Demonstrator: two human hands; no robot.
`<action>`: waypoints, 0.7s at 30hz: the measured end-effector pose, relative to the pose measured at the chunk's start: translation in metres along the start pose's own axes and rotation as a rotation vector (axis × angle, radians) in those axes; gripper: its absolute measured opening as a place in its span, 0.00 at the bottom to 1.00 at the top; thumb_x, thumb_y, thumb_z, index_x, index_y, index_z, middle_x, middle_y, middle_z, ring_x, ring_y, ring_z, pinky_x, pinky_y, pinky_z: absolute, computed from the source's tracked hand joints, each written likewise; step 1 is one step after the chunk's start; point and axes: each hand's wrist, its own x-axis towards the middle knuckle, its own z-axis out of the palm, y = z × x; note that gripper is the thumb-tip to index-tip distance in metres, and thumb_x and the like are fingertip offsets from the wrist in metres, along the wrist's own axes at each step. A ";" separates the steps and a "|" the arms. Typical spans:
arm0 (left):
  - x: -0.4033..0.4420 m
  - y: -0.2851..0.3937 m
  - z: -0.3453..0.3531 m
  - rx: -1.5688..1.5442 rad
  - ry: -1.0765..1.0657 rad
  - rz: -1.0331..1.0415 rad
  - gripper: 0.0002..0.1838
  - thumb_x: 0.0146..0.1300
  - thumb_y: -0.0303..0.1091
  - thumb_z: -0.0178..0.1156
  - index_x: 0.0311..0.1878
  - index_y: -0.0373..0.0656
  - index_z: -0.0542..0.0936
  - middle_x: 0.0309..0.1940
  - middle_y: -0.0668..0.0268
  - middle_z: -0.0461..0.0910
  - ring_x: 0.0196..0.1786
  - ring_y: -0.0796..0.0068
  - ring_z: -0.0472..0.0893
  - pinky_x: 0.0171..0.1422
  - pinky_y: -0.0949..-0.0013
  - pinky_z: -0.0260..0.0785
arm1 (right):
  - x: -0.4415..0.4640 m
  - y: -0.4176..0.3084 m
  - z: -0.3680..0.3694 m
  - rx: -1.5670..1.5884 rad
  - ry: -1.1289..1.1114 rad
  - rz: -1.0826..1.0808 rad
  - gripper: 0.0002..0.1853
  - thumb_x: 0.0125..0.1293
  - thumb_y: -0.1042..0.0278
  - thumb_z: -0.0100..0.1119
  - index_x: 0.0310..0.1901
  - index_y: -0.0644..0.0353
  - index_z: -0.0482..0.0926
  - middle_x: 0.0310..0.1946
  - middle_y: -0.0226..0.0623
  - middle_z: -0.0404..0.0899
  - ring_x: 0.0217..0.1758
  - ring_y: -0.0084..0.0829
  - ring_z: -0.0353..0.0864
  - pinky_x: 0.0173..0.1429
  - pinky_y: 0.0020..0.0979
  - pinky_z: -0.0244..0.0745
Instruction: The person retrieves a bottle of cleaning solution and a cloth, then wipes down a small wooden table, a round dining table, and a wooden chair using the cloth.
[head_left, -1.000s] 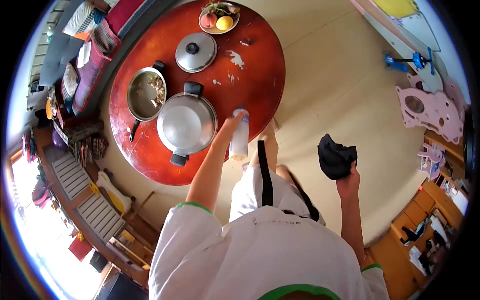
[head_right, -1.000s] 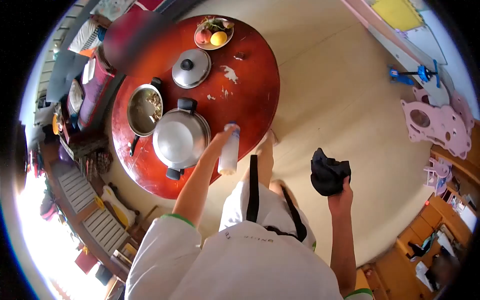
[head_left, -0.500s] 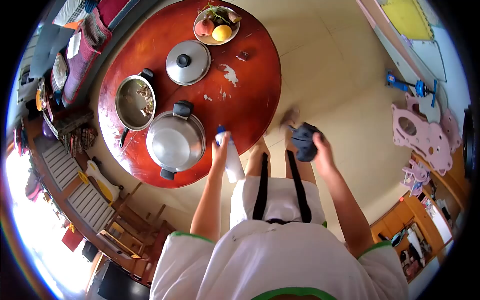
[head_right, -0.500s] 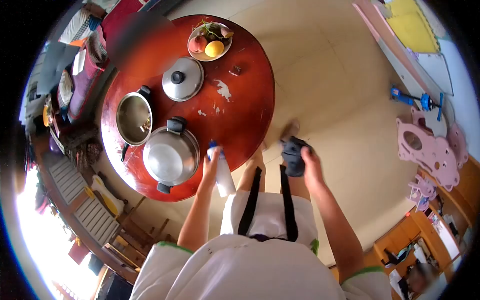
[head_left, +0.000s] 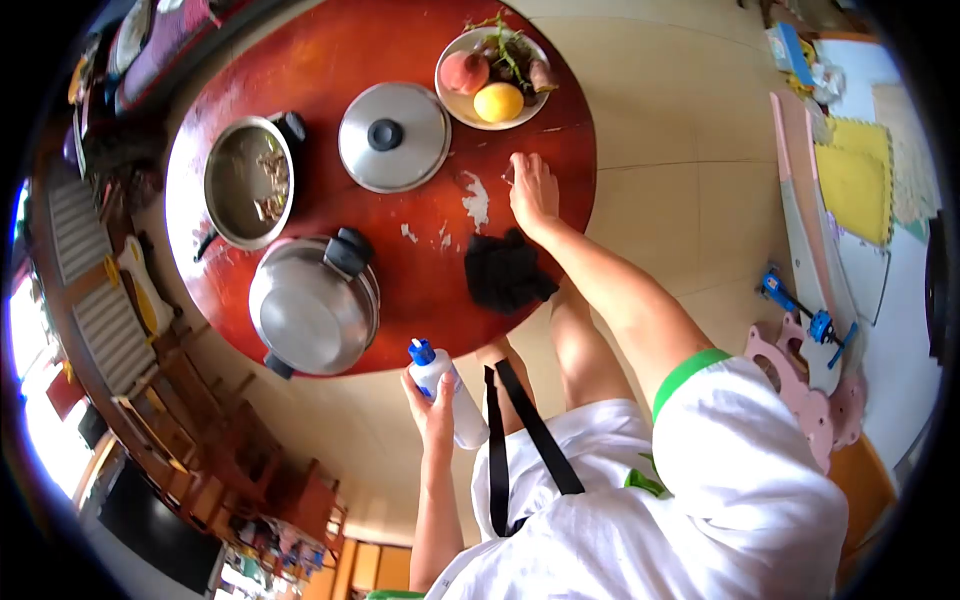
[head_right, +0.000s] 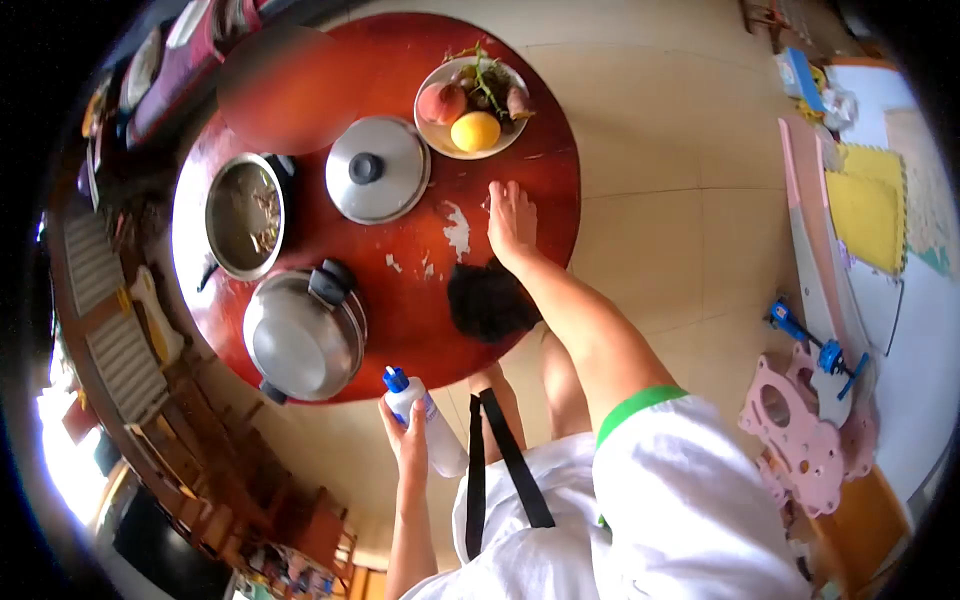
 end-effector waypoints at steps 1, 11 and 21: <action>-0.009 -0.002 0.004 -0.007 0.021 -0.033 0.28 0.62 0.42 0.67 0.60 0.45 0.66 0.48 0.64 0.73 0.52 0.71 0.74 0.59 0.65 0.66 | 0.002 -0.005 0.003 0.148 0.064 0.028 0.25 0.53 0.71 0.66 0.53 0.57 0.67 0.48 0.43 0.71 0.54 0.45 0.73 0.54 0.45 0.72; -0.032 0.013 0.071 -0.207 0.052 -0.190 0.28 0.61 0.40 0.67 0.60 0.45 0.66 0.50 0.63 0.72 0.53 0.70 0.73 0.59 0.64 0.66 | 0.074 -0.081 -0.055 0.285 0.378 -0.251 0.26 0.55 0.72 0.64 0.57 0.58 0.69 0.53 0.46 0.71 0.56 0.48 0.71 0.57 0.45 0.67; -0.027 -0.019 0.060 -0.299 0.081 -0.139 0.36 0.57 0.43 0.71 0.63 0.43 0.64 0.53 0.63 0.69 0.57 0.69 0.71 0.63 0.63 0.64 | -0.143 -0.012 -0.008 0.051 -0.471 -0.674 0.39 0.57 0.68 0.64 0.71 0.39 0.62 0.73 0.41 0.53 0.76 0.49 0.49 0.77 0.54 0.43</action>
